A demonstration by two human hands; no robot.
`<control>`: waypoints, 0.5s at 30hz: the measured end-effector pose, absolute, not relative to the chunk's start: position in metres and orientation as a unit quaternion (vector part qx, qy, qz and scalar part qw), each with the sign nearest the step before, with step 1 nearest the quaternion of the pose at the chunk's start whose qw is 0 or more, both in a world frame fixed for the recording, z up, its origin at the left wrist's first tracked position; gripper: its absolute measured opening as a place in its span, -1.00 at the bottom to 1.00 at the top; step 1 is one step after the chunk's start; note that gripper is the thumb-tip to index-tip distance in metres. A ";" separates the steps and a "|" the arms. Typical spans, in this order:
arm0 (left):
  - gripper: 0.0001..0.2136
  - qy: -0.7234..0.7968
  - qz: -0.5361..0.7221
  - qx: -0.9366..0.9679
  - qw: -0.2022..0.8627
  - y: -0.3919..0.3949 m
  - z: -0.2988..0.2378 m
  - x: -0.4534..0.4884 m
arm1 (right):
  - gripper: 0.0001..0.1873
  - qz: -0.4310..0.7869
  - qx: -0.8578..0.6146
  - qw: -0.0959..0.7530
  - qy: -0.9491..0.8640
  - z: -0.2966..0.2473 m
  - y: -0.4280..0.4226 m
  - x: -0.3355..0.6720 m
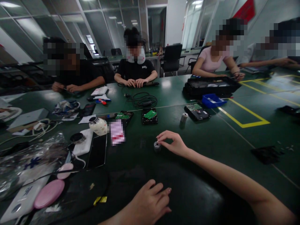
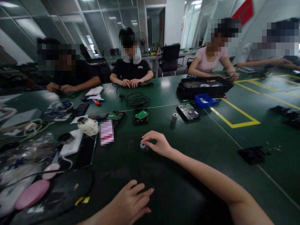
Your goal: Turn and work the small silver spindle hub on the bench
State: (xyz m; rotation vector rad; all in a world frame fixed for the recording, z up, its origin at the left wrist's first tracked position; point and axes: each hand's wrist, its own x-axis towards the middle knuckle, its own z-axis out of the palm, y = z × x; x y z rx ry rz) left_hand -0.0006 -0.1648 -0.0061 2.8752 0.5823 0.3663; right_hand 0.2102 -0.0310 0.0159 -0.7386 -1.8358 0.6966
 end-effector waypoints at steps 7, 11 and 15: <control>-0.87 0.193 0.146 0.967 0.079 -0.169 -0.008 -0.005 | -0.96 0.293 -0.304 0.494 -0.760 0.019 -0.034 0.209; -0.90 0.192 0.188 0.961 0.069 -0.171 -0.013 -0.005 | -0.96 0.297 -0.301 0.487 -0.764 0.017 -0.033 0.208; -0.94 0.219 0.209 0.949 0.094 -0.169 -0.017 -0.002 | -0.96 0.299 -0.298 0.479 -0.770 0.013 -0.032 0.205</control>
